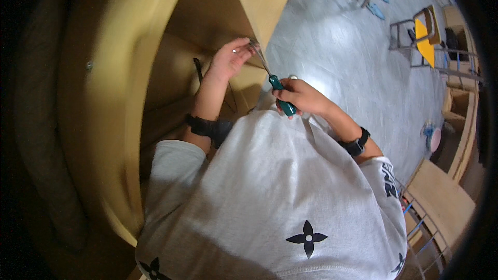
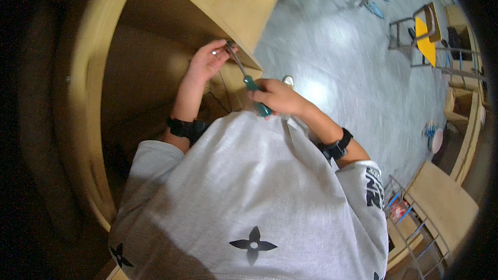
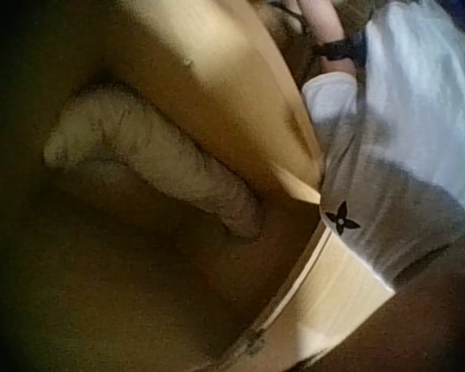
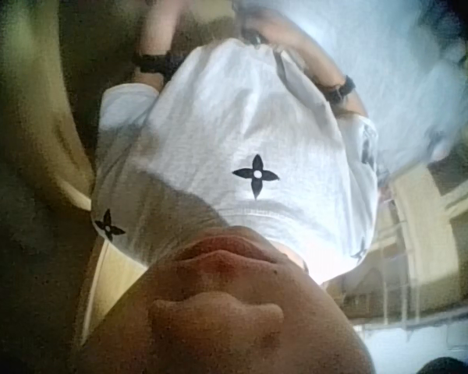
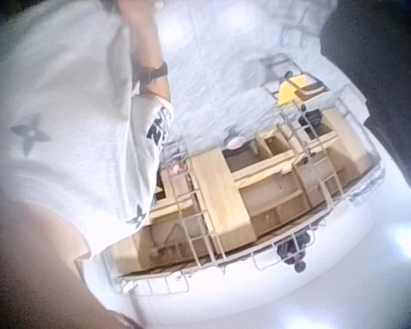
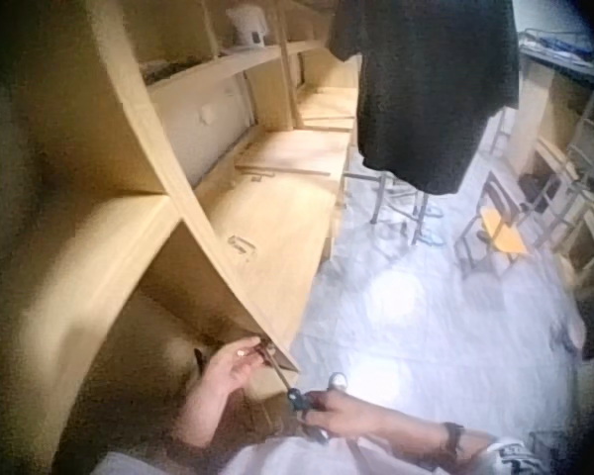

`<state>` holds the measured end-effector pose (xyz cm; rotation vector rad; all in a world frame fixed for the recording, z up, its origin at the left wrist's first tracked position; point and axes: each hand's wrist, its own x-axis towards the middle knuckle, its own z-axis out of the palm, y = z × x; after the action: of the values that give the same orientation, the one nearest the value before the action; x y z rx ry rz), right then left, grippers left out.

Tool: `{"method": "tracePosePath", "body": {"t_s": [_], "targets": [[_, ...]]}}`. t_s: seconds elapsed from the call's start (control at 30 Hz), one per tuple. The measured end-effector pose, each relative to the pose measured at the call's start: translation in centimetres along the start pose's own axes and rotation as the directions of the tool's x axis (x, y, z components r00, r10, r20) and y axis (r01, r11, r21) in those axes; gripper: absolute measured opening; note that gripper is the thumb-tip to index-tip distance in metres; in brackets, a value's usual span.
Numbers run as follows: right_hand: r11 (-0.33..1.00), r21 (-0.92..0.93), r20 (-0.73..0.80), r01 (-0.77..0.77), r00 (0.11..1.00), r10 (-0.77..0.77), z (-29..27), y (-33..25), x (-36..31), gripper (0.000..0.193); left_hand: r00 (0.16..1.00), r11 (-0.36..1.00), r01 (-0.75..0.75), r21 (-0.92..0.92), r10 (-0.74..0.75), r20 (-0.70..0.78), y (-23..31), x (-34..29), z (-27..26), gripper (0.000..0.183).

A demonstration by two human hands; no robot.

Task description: The person uses a screwdriver to tighten screws on a cabinet door and its interior hardware.

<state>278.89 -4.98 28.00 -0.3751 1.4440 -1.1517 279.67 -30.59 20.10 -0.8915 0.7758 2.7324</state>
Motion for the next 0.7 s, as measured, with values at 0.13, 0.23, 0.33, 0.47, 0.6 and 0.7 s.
{"method": "tracePosePath", "body": {"t_s": [0.13, 0.23, 0.33, 0.47, 0.6, 0.7], "targets": [[0.999, 0.051, 0.056, 0.005, 0.998, -0.008, -0.9, -0.8, 1.0, 0.029, 0.841, 0.874, -0.425, 0.233, 0.287, 0.459, -0.8, -0.1, -2.0, 0.022], [0.999, 0.048, 0.112, 0.023, 0.993, -0.028, -1.7, -0.1, 2.6, 0.027, 0.997, 1.000, -0.030, -0.003, 0.030, 0.070, 1.6, 0.5, -2.4, 0.018], [0.997, 0.075, 0.086, -0.012, 0.996, 0.006, -1.5, -0.3, 2.6, 0.027, 0.995, 0.997, -0.072, 0.009, 0.073, -0.071, 1.0, 0.2, -1.9, 0.013], [0.992, 0.126, 0.128, -0.025, 0.992, 0.008, -1.4, -0.4, 2.9, 0.024, 0.995, 0.997, -0.071, -0.016, 0.070, -0.075, 0.9, 0.0, -2.7, 0.010], [0.923, 0.358, 0.191, -0.139, 0.979, 0.074, -0.6, -1.7, 2.8, 0.024, 0.992, 0.996, -0.087, 0.014, 0.088, -0.091, 0.3, -0.2, -2.4, 0.014], [0.887, 0.411, 0.196, -0.211, 0.970, 0.140, 0.0, -3.3, 2.9, 0.025, 0.994, 0.996, -0.088, 0.014, 0.088, -0.065, 0.5, 0.1, -2.7, 0.018]]}}
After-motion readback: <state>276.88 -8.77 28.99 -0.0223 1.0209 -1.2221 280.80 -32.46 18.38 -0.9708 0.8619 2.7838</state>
